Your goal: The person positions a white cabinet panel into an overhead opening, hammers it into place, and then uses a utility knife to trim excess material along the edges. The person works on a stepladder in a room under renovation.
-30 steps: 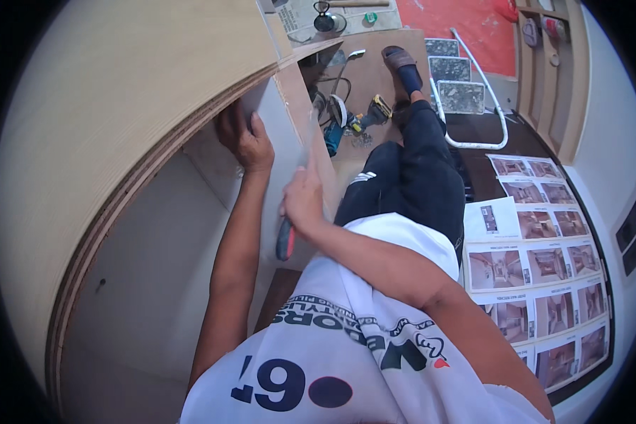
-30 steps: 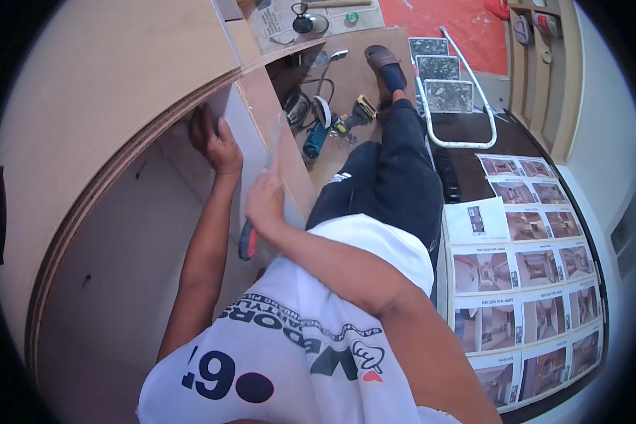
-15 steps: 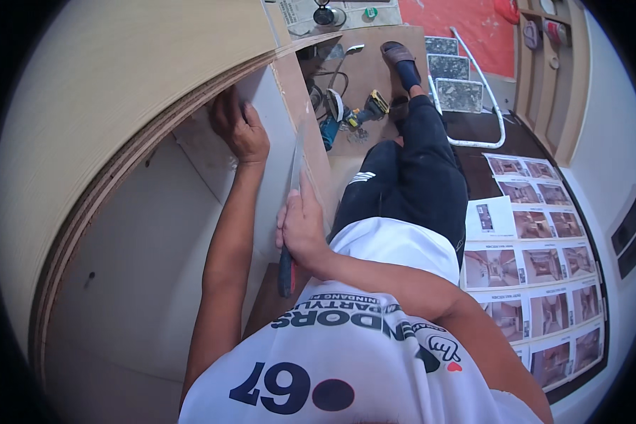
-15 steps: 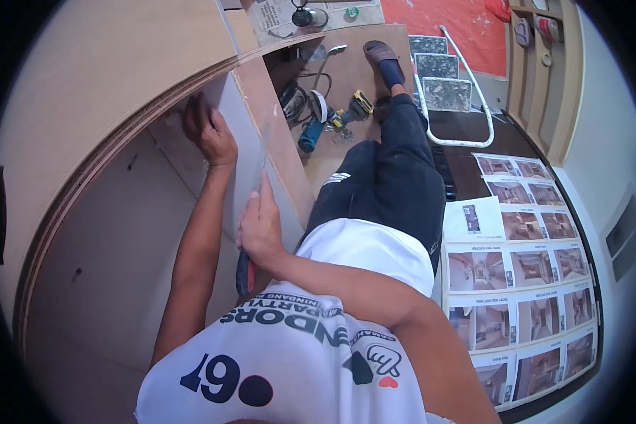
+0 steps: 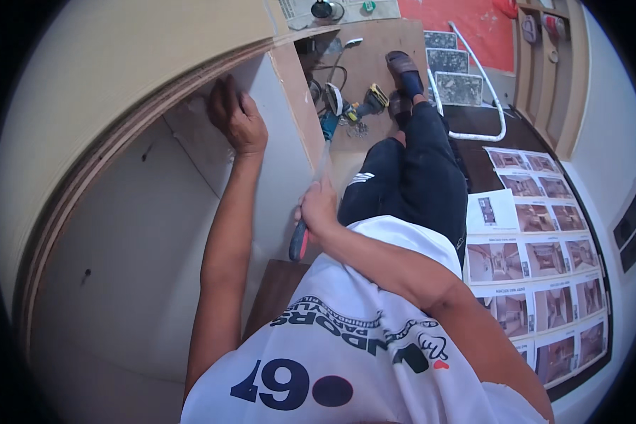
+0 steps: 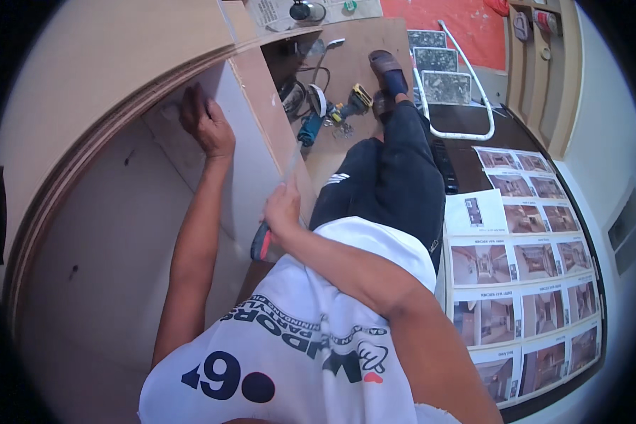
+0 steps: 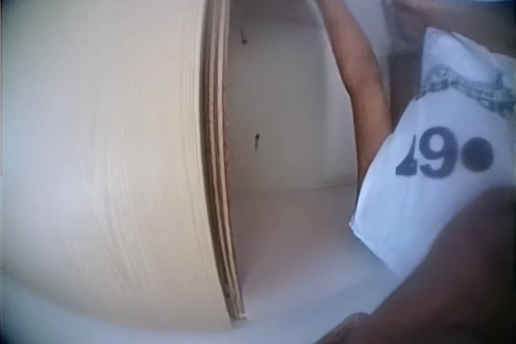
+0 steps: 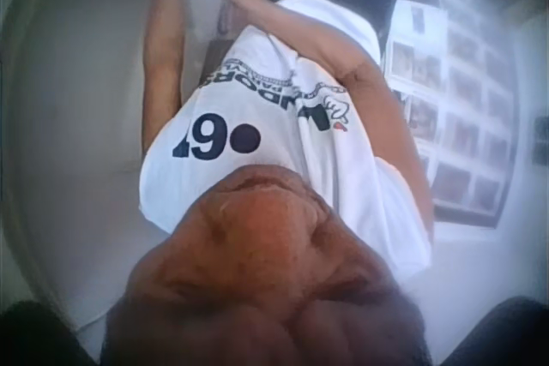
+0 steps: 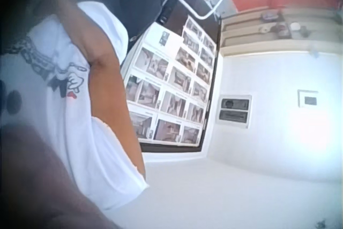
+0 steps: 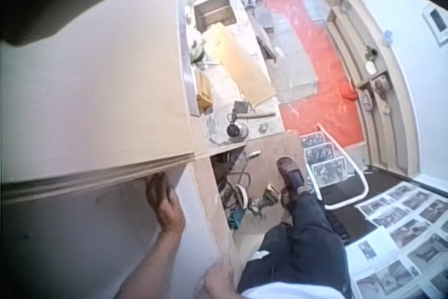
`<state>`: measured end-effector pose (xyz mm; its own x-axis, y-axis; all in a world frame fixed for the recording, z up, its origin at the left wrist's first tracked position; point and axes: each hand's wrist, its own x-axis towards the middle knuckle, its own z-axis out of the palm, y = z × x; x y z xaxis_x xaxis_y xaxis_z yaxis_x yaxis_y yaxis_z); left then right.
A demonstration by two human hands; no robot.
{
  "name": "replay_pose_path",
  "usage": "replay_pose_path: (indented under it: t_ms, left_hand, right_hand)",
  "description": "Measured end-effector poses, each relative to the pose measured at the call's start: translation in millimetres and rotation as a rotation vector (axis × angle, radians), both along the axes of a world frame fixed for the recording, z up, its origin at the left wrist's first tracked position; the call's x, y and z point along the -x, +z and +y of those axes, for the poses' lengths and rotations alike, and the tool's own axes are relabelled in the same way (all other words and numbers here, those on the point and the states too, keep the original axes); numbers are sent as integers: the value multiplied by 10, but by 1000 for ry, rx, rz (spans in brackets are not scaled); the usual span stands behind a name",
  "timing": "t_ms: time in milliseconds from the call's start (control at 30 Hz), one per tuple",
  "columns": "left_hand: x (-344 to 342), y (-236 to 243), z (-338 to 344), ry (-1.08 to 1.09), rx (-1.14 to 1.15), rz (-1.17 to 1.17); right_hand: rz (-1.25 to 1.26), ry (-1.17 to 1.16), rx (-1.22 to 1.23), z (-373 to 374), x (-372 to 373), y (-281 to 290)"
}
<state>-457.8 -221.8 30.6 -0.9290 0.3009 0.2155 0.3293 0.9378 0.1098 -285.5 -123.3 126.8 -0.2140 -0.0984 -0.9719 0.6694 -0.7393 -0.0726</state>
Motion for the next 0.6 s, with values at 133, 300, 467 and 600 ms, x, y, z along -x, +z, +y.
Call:
replay_pose_path:
  t_ms: [133, 300, 467, 600]
  left_hand:
    - [40, 7, 96, 10, -46, -19]
    - [75, -31, 11, 8, -33, 17]
    - [54, -19, 65, 17, -95, 7]
    - [78, -3, 66, 0, -56, 22]
  right_hand:
    - [93, 31, -21, 25, 60, 363]
    - [6, 48, 4, -10, -25, -21]
    - [89, 78, -24, -39, -60, 439]
    - [7, 143, -43, 56, -17, 226]
